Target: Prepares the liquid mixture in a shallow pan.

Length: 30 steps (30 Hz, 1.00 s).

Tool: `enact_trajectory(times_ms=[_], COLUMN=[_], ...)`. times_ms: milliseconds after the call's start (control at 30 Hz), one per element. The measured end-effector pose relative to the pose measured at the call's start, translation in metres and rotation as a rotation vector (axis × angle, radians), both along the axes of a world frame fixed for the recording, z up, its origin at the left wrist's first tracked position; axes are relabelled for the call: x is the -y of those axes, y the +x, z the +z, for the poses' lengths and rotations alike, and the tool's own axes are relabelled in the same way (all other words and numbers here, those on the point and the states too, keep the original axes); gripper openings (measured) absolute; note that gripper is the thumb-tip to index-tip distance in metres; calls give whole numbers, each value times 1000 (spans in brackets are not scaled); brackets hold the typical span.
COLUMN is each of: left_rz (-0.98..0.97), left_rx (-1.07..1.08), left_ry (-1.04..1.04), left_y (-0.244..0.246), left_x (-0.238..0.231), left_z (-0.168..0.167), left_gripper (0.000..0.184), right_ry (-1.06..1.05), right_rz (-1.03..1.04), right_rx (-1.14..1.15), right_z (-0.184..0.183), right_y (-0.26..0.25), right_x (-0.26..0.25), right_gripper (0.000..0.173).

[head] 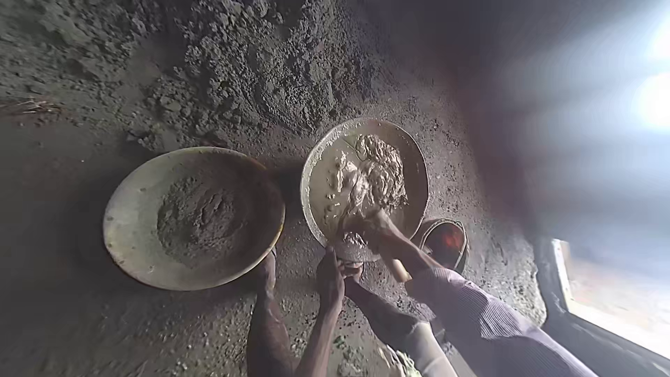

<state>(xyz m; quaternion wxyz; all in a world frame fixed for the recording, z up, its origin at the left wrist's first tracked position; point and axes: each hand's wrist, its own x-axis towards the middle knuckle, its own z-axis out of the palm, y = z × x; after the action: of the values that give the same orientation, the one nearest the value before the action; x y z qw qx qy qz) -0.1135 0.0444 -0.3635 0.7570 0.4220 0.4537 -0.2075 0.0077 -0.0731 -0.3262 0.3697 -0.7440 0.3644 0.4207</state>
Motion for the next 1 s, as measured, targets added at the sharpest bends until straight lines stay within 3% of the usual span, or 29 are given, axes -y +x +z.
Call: enact_trajectory(times_ms=[67, 200, 300, 400, 533, 633, 733, 867, 933, 1000], left_rz=[10, -38, -30, -47, -49, -64, -61, -59, -41, -50], left_rx=[15, 15, 33, 19, 80, 71, 84, 55, 70, 85], left_ry=[-15, -29, -44, -61, -72, -80, -65, -77, -85, -82], left_y=[3, -2, 2, -2, -2, -3, 0, -1, 0, -2], left_x=[-5, -3, -10, -6, -13, -9, -13, -9, -10, -13], left_z=[0, 0, -5, -5, -9, -6, -9, -6, -9, -10], left_gripper=[58, 58, 60, 61, 61, 61, 63, 62, 62, 62], right_ry=[-54, 36, -29, -18, -60, 28, -40, 14, -35, -59], right_rz=[-60, -17, -99, 6, -29, 50, -45, 46, 43, -16], right_rx=[87, -48, 36, -66, 70, -54, 58, -71, 20, 94], right_z=[-5, 12, -4, 6, -2, 12, 4, 7, 0, -7], right_y=[12, 10, 21, 9, 28, 26, 35, 22, 28, 28], right_x=[1, -2, 2, -4, 0, 0, 3, -2, 5, 1], right_gripper=[34, 27, 32, 24, 28, 20, 28, 24, 35, 31])
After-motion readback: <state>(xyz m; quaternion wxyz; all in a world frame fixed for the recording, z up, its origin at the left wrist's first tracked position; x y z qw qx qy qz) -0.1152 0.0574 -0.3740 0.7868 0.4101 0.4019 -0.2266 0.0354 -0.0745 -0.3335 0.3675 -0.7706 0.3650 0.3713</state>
